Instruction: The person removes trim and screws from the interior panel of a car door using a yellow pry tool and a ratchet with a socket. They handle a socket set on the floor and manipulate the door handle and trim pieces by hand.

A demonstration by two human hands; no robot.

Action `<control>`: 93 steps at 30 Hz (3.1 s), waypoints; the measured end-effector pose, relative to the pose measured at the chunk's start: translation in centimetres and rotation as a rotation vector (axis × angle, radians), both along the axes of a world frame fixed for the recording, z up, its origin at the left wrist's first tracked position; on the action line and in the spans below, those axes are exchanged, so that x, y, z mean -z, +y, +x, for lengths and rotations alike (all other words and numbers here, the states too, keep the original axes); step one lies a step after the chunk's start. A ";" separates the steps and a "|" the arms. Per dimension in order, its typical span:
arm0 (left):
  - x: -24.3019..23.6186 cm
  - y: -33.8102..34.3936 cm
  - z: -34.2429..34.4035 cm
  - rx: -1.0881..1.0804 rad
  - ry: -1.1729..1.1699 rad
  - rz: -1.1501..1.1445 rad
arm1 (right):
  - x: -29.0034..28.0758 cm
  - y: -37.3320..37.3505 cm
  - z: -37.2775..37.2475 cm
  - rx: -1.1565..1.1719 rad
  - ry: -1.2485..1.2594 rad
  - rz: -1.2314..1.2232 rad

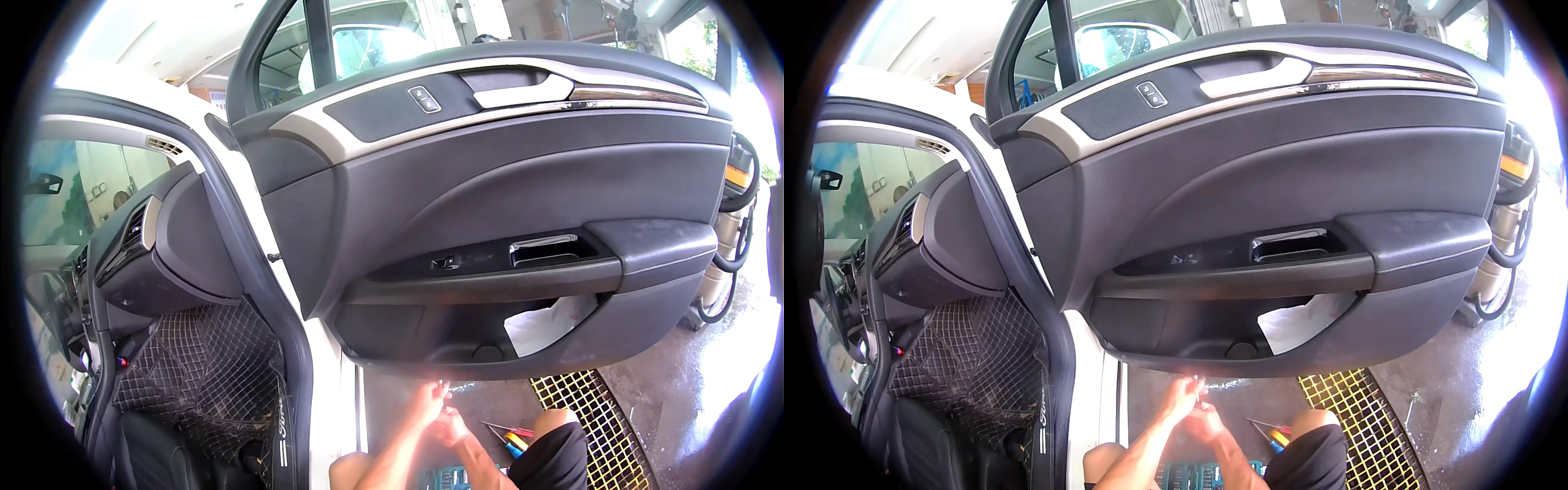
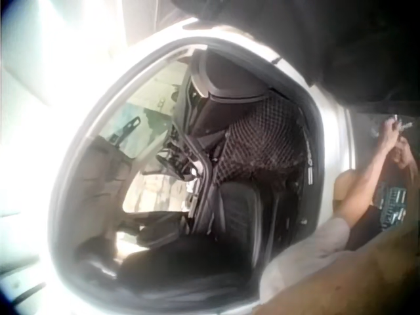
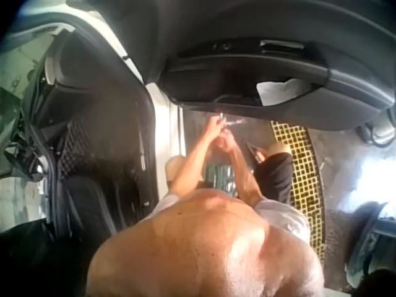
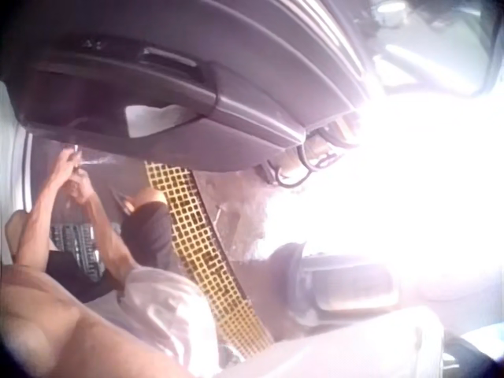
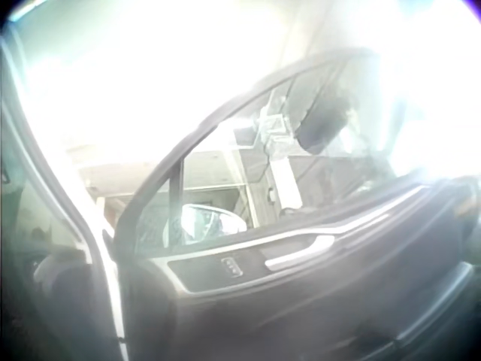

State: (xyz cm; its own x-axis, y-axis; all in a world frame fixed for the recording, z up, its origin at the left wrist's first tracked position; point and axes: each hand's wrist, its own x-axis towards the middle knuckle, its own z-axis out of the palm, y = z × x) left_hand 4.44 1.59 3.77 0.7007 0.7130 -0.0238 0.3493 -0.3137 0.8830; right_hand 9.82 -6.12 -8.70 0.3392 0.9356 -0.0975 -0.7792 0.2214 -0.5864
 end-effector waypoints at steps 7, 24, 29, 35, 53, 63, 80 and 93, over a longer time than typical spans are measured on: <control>0.6 -0.1 0.5 -0.080 -0.056 -0.066 | -5.4 -0.3 -3.2 0.483 -0.797 -0.584; 0.7 0.8 1.6 -0.011 -0.247 0.060 | -0.1 1.2 -2.4 0.560 -0.888 -0.543; 1.4 1.1 1.8 -0.157 -0.243 0.008 | -3.8 -0.2 -3.1 0.444 -0.927 -0.735; 0.3 0.0 2.1 -0.179 -0.186 -0.195 | -3.9 -3.8 0.3 -0.005 -0.587 -0.173; 1.9 0.4 1.3 -0.262 -0.230 -0.043 | -7.5 -4.8 -1.3 0.161 -0.928 -0.337; 1.8 0.9 1.6 -0.180 -0.220 -0.098 | -8.2 -4.0 -1.3 0.235 -1.377 -0.601; 0.6 -0.2 1.6 -0.178 -0.315 -0.335 | -6.2 -4.4 -0.5 0.173 -1.313 -0.696; 1.9 0.8 1.8 -0.207 -0.434 -0.481 | -10.9 -6.4 -0.5 -0.031 -1.000 -0.590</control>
State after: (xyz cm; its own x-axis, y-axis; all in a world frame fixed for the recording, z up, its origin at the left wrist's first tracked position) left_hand 6.21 2.42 1.91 0.5689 0.8136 -0.1195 -0.0576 0.1844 0.9812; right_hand 9.35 -12.48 2.25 0.4893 0.8433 -0.2223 0.0898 -0.3023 -0.9490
